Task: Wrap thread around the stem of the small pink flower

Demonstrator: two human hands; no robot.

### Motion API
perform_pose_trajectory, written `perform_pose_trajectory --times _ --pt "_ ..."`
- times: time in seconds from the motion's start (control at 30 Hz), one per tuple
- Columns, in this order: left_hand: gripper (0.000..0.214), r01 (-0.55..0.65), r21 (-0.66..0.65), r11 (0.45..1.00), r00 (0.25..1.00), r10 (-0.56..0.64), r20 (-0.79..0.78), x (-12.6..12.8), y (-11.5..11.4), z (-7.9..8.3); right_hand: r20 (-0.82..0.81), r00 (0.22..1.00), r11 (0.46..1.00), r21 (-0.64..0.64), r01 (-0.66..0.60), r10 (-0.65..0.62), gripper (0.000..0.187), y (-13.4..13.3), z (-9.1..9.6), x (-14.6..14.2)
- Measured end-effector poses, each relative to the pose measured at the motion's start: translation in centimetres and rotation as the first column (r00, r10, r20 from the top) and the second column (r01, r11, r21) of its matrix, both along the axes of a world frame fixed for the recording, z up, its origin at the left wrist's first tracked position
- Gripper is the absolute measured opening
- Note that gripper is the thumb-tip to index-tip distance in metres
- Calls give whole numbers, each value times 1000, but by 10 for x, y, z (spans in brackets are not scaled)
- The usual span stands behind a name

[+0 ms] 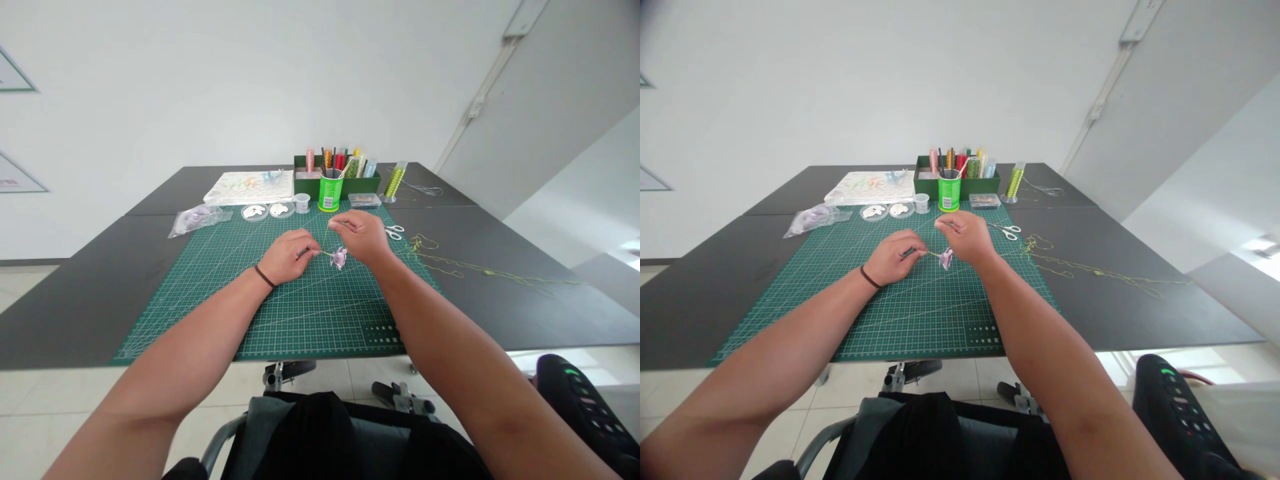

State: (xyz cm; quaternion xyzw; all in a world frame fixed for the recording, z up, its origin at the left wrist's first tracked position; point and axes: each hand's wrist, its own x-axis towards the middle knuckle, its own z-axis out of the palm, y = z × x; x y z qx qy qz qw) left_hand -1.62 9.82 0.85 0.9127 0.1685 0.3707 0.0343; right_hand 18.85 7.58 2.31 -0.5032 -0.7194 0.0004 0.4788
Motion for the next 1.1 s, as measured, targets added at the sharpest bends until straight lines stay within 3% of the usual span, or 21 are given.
perform_pose_trajectory --times 0.2,0.47,0.6,0.8,1.1 --pt "14 4 -53 999 999 -2 43 0 -3 2 -172 985 990 -136 -34 10 15 9 -7 3" --pt "11 -23 -109 994 990 38 138 0 -4 1 -327 945 935 -330 -127 13 27 18 -21 0" --pt "11 -42 -132 990 976 69 205 1 -4 1 -296 954 911 -376 -169 55 31 19 -25 -5" --pt "14 -83 -156 984 948 126 292 1 -2 0 -216 955 905 -331 -269 205 33 15 -31 -11" --pt "13 -220 -172 960 887 270 374 2 5 -2 -85 987 872 -461 -162 139 25 6 -26 -23"
